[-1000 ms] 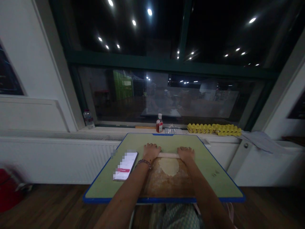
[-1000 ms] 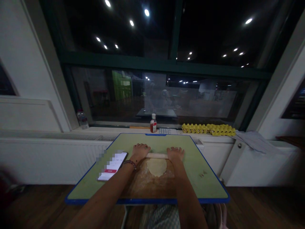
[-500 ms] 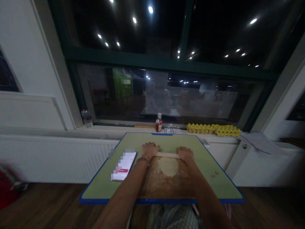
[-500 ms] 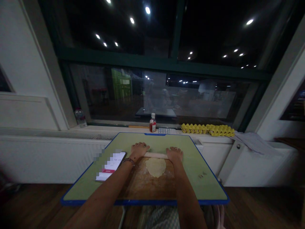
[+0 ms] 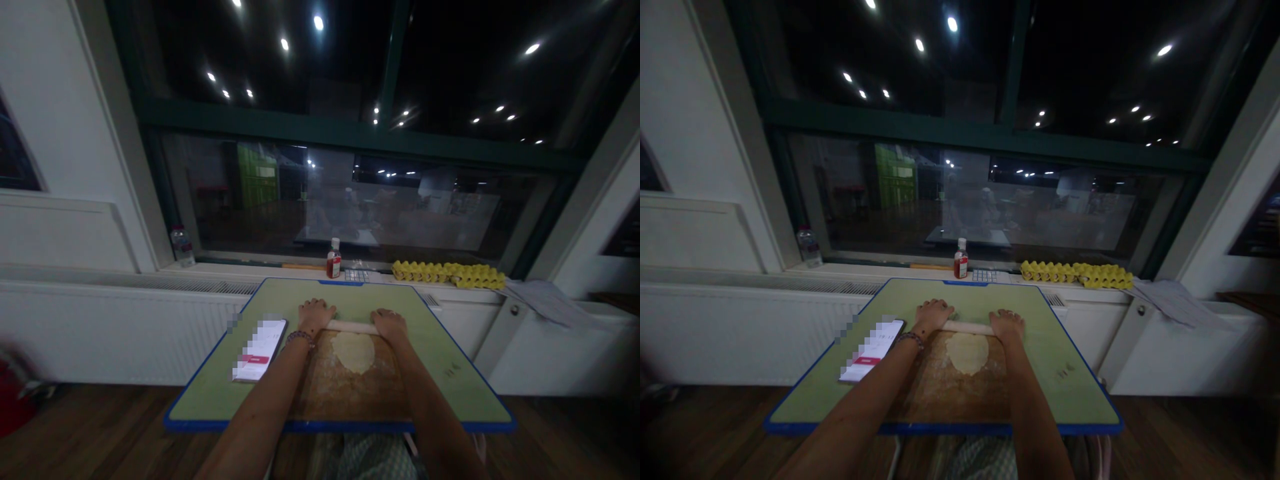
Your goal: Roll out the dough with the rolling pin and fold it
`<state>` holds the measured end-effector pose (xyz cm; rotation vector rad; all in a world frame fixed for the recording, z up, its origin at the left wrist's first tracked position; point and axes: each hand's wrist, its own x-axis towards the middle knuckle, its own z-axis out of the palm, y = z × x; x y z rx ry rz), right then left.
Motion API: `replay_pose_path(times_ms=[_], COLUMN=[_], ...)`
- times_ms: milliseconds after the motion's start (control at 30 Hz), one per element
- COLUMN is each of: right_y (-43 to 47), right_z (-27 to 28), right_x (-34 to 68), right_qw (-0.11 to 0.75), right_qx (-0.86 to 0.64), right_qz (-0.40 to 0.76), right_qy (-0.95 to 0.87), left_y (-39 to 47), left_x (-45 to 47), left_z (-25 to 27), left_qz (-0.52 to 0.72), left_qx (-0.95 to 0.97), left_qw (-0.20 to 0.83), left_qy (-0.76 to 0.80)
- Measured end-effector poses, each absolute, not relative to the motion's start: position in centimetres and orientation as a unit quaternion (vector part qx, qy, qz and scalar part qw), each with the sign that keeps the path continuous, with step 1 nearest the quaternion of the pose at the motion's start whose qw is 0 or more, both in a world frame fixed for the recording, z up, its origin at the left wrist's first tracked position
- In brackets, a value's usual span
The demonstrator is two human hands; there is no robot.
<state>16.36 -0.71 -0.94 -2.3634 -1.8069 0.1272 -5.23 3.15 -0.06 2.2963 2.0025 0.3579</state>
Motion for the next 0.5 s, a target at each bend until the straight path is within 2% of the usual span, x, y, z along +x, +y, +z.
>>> replay_pose_path(times_ms=[500], right_y=[-0.56], right_z=[-0.46], right_x=[16.31], right_qw=[0.063], right_qx=[-0.788], right_qz=[0.066], right_qy=[-0.609], left_y=[3.67], left_x=[-5.08], left_z=[0.0], left_qz=[0.118], left_qx=[0.721], left_qw=[0.066], left_qy=[0.679])
